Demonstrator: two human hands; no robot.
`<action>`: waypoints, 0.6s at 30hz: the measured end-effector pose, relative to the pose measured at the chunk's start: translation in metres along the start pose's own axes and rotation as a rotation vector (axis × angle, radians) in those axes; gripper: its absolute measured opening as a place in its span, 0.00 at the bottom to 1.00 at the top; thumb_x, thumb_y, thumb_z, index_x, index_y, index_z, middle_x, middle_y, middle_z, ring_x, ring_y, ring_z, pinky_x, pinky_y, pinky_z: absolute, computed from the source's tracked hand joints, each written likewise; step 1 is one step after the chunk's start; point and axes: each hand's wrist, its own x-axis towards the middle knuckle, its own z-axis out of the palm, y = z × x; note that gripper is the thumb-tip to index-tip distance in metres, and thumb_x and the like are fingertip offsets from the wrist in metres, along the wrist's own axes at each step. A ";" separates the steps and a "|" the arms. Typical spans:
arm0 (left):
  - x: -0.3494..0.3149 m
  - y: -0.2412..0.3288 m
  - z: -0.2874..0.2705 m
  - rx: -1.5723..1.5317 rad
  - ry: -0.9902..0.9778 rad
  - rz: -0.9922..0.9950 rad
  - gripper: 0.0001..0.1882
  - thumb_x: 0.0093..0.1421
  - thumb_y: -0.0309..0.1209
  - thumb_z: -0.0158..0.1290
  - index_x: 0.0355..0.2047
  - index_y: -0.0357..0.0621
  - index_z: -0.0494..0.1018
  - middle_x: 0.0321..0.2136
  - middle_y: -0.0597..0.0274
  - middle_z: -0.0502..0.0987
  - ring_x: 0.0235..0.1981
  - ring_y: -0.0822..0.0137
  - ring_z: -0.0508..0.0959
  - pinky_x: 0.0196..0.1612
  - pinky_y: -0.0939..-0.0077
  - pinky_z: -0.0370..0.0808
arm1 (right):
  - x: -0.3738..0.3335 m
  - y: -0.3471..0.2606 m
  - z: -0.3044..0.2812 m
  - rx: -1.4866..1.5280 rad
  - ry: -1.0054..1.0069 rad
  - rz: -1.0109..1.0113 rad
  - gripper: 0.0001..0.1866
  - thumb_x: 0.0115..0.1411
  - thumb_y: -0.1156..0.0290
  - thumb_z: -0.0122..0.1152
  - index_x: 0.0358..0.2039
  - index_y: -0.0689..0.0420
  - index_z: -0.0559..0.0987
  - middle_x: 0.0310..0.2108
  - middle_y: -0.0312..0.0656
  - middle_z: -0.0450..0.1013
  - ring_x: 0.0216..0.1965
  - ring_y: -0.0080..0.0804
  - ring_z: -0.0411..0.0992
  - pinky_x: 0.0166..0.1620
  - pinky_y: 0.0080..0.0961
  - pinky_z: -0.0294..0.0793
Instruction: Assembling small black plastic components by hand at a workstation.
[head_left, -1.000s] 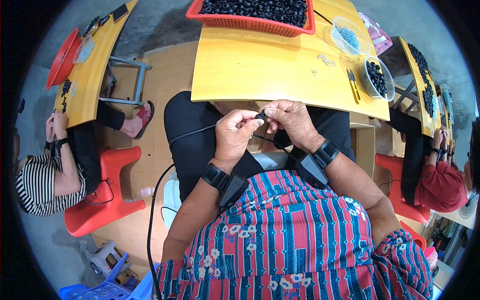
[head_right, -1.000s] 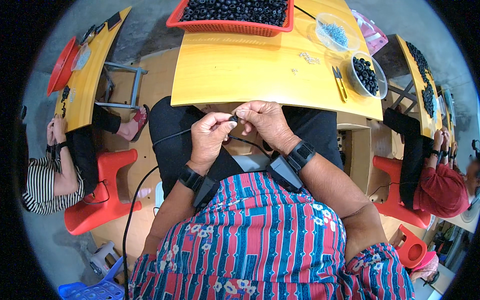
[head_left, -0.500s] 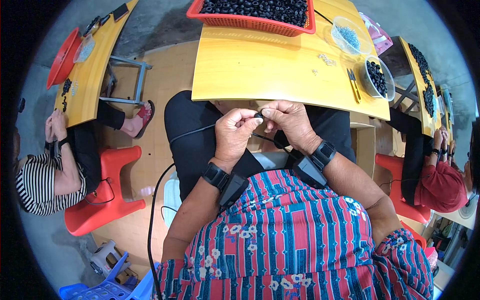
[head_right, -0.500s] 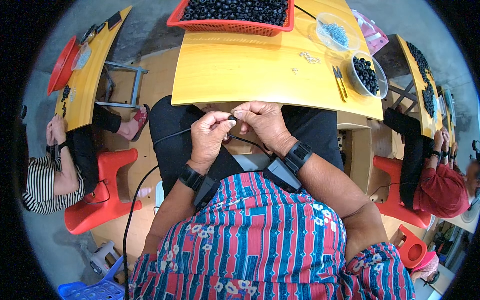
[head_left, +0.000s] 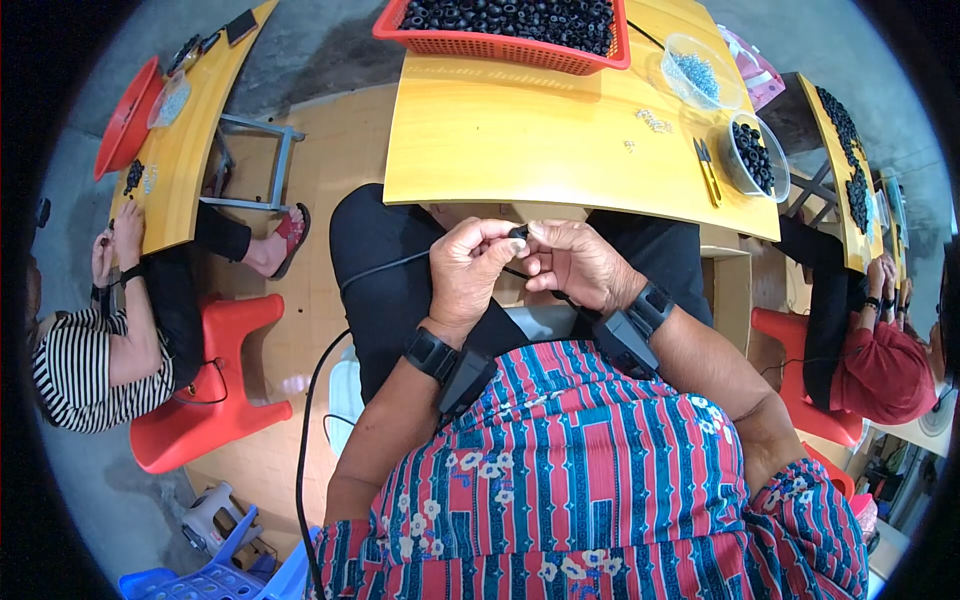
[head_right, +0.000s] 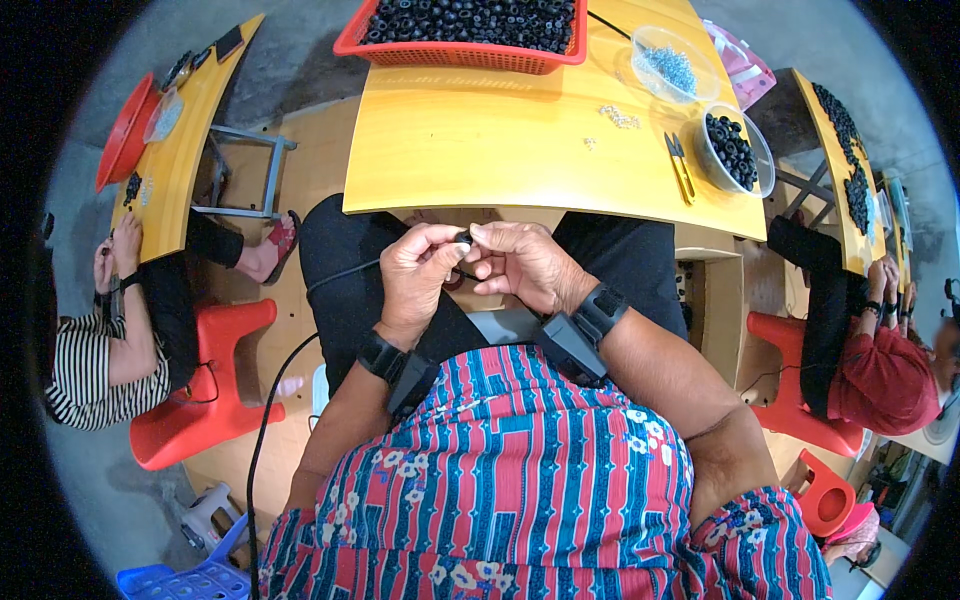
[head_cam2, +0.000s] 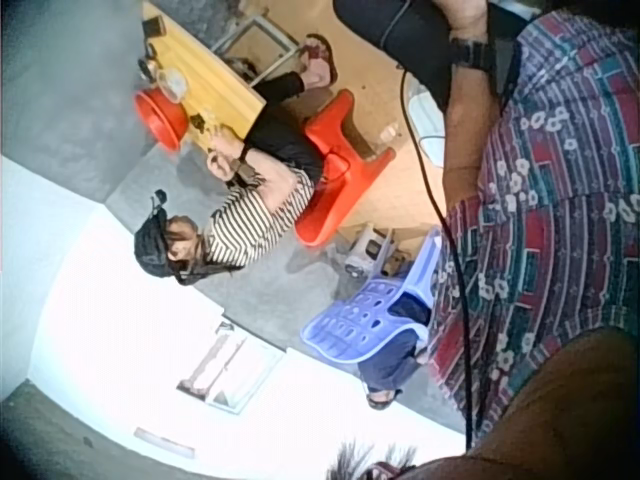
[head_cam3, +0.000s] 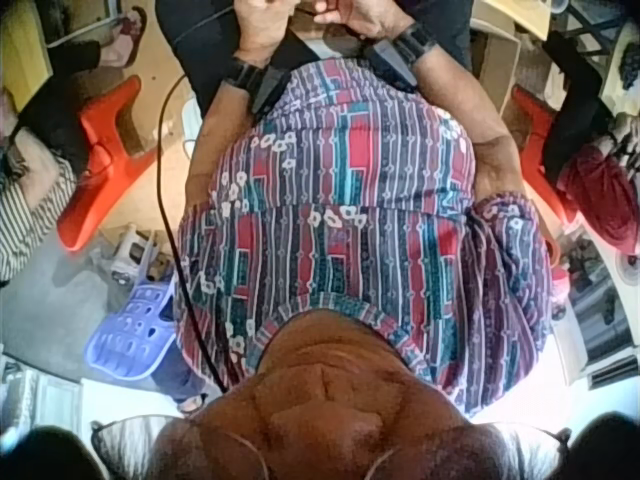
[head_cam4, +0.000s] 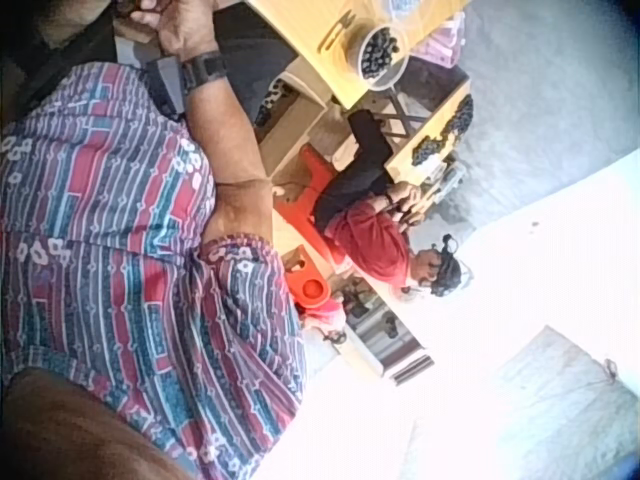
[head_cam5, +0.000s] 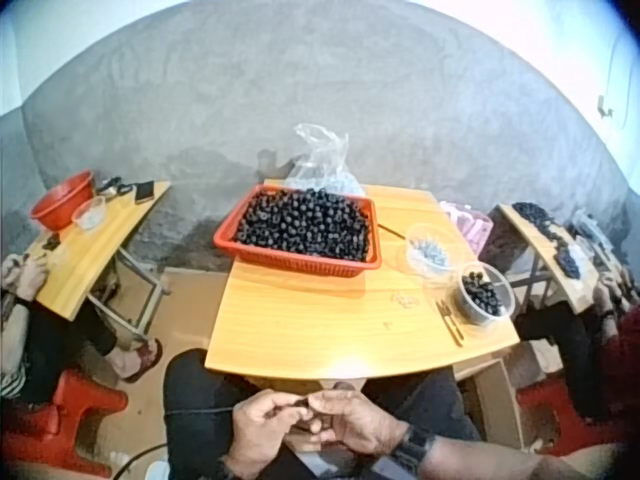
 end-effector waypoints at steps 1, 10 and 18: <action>0.000 -0.001 -0.001 0.014 -0.001 0.010 0.06 0.57 0.24 0.58 0.35 0.37 0.77 0.24 0.70 0.74 0.23 0.82 0.72 0.23 0.88 0.70 | 0.001 -0.001 0.000 -0.007 -0.020 0.037 0.13 0.62 0.60 0.59 0.34 0.58 0.78 0.28 0.34 0.73 0.28 0.20 0.71 0.33 0.25 0.80; 0.002 -0.005 -0.005 0.128 0.002 0.077 0.06 0.55 0.23 0.60 0.35 0.37 0.78 0.25 0.72 0.70 0.24 0.82 0.71 0.22 0.88 0.70 | 0.001 -0.004 0.001 -0.036 -0.096 0.016 0.14 0.63 0.59 0.56 0.32 0.59 0.77 0.26 0.33 0.71 0.24 0.18 0.67 0.32 0.26 0.79; 0.003 -0.008 -0.005 0.145 -0.011 0.092 0.06 0.56 0.21 0.59 0.35 0.37 0.78 0.25 0.72 0.70 0.22 0.83 0.69 0.21 0.88 0.68 | -0.001 -0.009 0.008 -0.031 -0.070 0.024 0.13 0.65 0.60 0.54 0.31 0.57 0.74 0.24 0.31 0.65 0.21 0.19 0.61 0.29 0.23 0.71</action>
